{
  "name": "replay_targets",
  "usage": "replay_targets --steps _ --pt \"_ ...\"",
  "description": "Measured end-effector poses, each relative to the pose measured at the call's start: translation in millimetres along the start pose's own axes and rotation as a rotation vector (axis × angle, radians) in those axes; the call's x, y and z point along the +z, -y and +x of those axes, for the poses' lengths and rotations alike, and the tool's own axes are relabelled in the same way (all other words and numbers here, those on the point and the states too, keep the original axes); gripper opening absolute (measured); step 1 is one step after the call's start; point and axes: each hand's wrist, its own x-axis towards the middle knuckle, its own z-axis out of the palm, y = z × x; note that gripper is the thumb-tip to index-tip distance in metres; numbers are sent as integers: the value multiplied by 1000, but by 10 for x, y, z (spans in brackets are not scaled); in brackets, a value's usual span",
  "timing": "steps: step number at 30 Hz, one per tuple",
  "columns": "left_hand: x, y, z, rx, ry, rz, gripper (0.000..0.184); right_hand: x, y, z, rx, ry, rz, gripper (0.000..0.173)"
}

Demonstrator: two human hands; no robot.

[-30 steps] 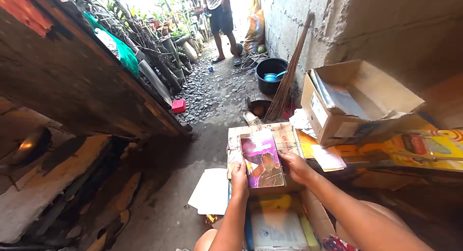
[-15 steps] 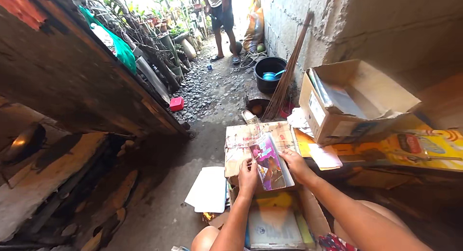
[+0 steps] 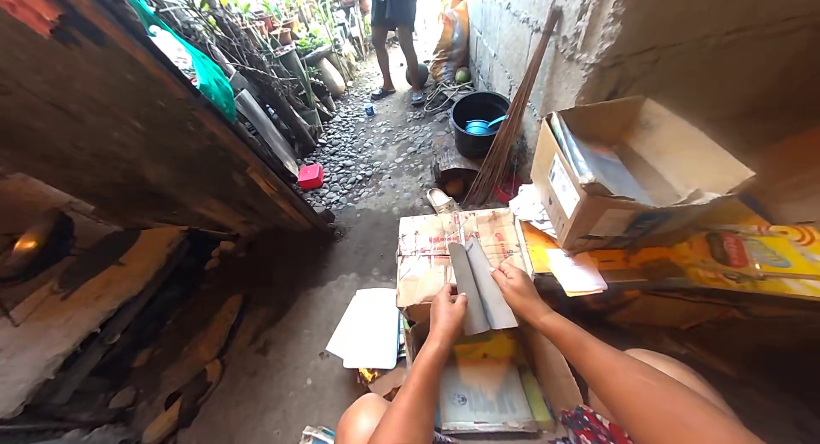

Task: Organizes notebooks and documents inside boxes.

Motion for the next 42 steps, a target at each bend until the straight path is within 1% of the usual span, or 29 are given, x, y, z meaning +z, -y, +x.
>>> replay_targets --steps 2,10,14,20,23,26,30,35,42 --pt "-49 32 23 -31 -20 42 26 -42 -18 39 12 -18 2 32" --pt "-215 203 202 -142 -102 172 24 -205 -93 150 87 -72 141 30" --pt "-293 218 252 -222 -121 228 25 -281 -176 223 136 -112 208 29" --pt "-326 252 293 -262 -132 232 24 -361 -231 261 187 -129 218 29" --pt "-300 269 315 -249 -120 222 24 -357 -220 248 176 -132 172 28" --pt "-224 290 331 -216 -96 153 23 -340 -177 213 163 -100 107 31" --pt "-119 319 332 -187 -68 85 20 -293 -122 167 126 -42 -73 36" --pt "-88 364 359 -253 -38 203 24 -174 -89 158 107 17 -214 38" --pt "-115 550 425 -331 -24 335 24 -4 -4 147 113 127 -379 40"
